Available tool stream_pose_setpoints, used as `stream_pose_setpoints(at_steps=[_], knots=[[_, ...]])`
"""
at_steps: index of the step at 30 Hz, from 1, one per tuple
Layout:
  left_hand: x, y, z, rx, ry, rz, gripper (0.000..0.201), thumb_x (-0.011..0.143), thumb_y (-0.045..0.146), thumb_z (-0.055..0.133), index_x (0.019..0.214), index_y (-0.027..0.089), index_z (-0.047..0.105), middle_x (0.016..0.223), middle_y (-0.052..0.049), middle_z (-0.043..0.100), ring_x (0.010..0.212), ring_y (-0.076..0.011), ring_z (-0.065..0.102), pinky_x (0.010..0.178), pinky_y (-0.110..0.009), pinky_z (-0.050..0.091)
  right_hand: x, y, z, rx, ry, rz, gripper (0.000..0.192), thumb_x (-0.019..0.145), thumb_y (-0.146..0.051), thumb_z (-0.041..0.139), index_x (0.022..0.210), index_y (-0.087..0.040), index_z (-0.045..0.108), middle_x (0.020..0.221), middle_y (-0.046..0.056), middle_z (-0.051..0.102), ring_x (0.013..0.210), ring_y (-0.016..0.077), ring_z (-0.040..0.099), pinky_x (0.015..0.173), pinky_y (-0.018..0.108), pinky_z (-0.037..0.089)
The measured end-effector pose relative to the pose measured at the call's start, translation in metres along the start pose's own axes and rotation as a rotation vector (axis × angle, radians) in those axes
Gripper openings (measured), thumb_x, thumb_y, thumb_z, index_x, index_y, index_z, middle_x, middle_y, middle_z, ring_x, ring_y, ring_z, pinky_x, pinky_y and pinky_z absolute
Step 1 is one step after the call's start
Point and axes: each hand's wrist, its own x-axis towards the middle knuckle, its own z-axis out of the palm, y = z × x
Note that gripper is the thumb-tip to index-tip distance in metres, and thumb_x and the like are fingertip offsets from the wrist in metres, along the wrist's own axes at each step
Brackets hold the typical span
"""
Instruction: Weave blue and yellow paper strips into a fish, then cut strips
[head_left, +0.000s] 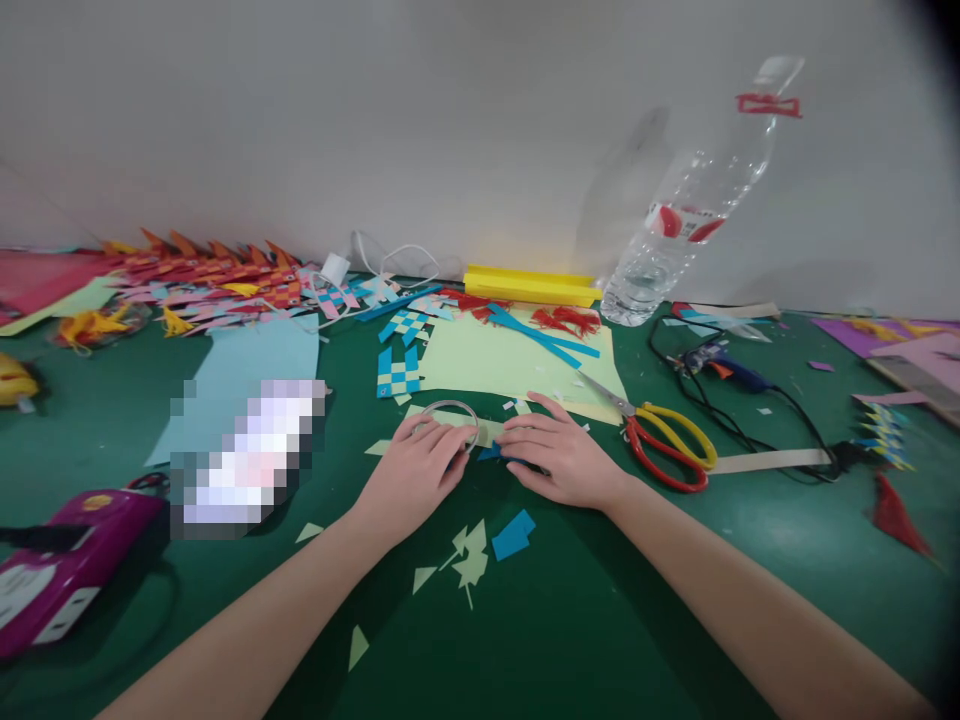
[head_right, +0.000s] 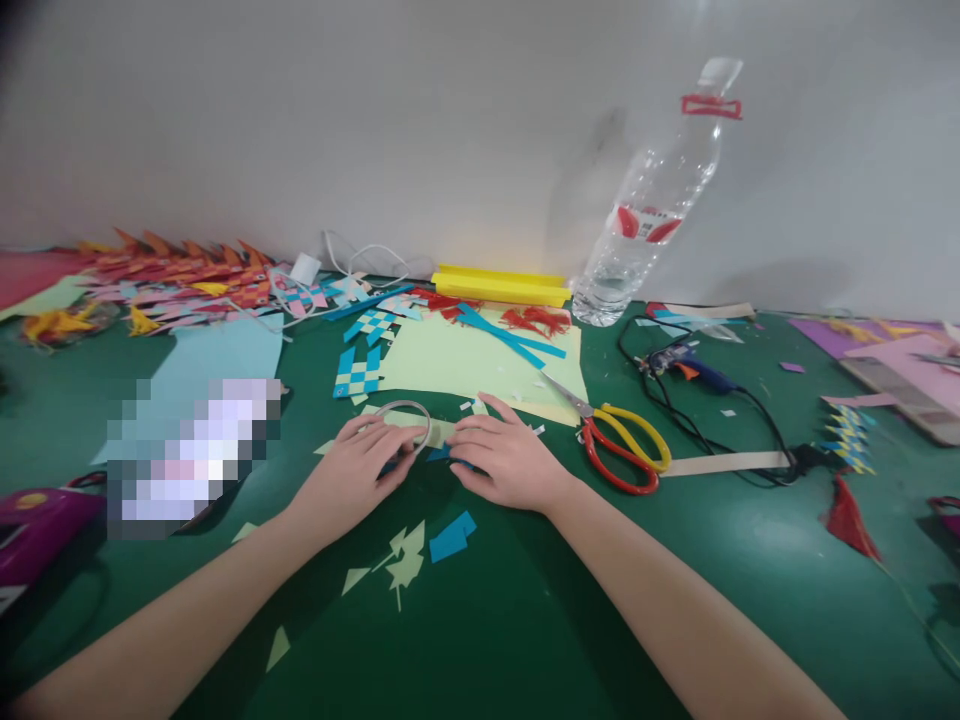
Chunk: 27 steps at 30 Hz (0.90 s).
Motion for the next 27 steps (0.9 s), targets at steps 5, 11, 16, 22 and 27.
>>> stream_pose_setpoints(at_steps=[5,11,16,22,27], knots=[[-0.0001,0.0015,-0.0012,-0.035,-0.033,0.006,0.014,0.096,0.015,0.048,0.103,0.019,0.059,0.096,-0.004,0.069,0.091,-0.0196,0.064,0.092,-0.039,0.044,0.0013,-0.0014,0.0,-0.024,-0.021,0.046,0.021,0.093,-0.024,0.053,0.106,-0.021,0.069,0.107,0.001,0.076,0.113,0.0181,0.064,0.12,0.05,0.026],[-0.0022,0.0026,-0.0027,-0.039,-0.048,0.033,0.013,0.098,0.016,0.048,0.1,0.02,0.061,0.094,-0.001,0.071,0.088,-0.0178,0.065,0.097,-0.04,0.039,0.0019,-0.0014,0.0007,-0.036,-0.04,0.059,0.023,0.095,-0.022,0.049,0.106,-0.022,0.069,0.108,0.002,0.075,0.111,0.018,0.064,0.119,0.051,0.03],[-0.003,0.0034,-0.0026,-0.024,-0.033,0.062,0.013,0.098,0.014,0.049,0.098,0.02,0.061,0.092,0.001,0.071,0.089,-0.0166,0.066,0.099,-0.039,0.035,0.0,0.0001,0.0025,-0.032,-0.059,0.088,0.025,0.096,-0.023,0.048,0.109,-0.02,0.068,0.111,0.003,0.074,0.113,0.0177,0.063,0.119,0.051,0.027],[-0.0035,0.0027,-0.0004,-0.033,-0.039,0.05,0.014,0.098,0.015,0.049,0.098,0.02,0.062,0.093,0.001,0.071,0.089,-0.016,0.065,0.101,-0.039,0.036,-0.0003,0.0007,0.0026,-0.003,-0.026,0.093,0.024,0.096,-0.023,0.047,0.107,-0.022,0.068,0.107,0.002,0.075,0.107,0.0173,0.066,0.12,0.053,0.025],[-0.0032,0.0048,-0.0016,-0.073,-0.052,0.025,0.016,0.099,0.015,0.047,0.1,0.02,0.062,0.095,0.001,0.071,0.089,-0.0153,0.066,0.103,-0.04,0.036,0.0007,-0.001,-0.0002,0.022,0.048,0.12,0.02,0.095,-0.021,0.049,0.097,-0.024,0.069,0.094,0.0,0.076,0.096,0.0161,0.07,0.118,0.051,0.029]])
